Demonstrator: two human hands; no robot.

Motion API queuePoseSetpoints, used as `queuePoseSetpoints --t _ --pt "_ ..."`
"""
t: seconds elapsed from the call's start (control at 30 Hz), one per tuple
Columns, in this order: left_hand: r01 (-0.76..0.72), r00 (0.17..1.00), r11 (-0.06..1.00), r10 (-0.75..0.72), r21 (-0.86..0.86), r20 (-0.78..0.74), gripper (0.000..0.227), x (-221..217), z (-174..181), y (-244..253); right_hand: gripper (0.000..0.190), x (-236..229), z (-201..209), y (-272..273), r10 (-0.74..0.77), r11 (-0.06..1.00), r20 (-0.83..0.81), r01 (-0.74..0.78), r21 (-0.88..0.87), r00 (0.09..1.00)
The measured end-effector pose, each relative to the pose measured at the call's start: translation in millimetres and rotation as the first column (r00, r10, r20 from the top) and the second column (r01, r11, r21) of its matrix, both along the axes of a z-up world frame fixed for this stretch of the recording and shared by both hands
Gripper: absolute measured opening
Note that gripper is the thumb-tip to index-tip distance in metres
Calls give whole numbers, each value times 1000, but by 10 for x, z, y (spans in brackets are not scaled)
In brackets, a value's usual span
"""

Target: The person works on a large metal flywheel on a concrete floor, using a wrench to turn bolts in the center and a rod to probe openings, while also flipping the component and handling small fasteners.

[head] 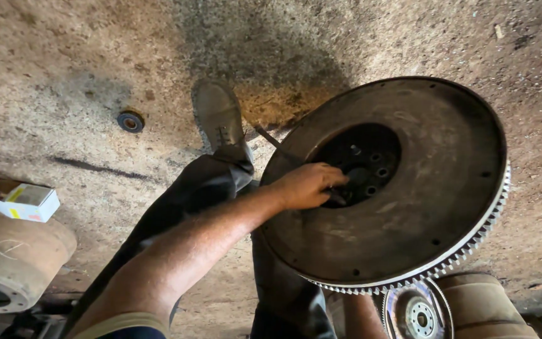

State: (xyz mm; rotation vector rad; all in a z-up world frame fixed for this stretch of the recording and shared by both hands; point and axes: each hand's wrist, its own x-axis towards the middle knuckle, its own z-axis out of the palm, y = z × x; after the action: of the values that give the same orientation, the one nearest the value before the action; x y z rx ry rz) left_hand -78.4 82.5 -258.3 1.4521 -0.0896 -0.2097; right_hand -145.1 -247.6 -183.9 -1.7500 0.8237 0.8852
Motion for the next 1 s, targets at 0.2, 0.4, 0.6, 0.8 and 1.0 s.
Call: queuePoseSetpoints --t 0.2,0.4,0.6,0.8,1.0 --pt "5 1000 1000 -5 -6 1 41 -61 -45 68 46 14 93 -31 7 1000 -9 -7 -19 1000" --pt "116 993 991 -118 -61 -27 29 66 -38 101 45 63 132 -38 6 999 -8 -6 -32 1000" --pt "-1 999 987 -7 -161 -48 35 159 -28 114 45 35 109 14 4 1000 -8 -5 -24 1000" --pt "-34 993 973 7 -228 -119 26 36 -99 36 44 -9 38 5 2 1000 -17 -2 -6 1000" --pt "-138 989 990 139 -27 43 39 -127 -280 -176 43 33 -48 38 35 999 -21 -35 15 999"
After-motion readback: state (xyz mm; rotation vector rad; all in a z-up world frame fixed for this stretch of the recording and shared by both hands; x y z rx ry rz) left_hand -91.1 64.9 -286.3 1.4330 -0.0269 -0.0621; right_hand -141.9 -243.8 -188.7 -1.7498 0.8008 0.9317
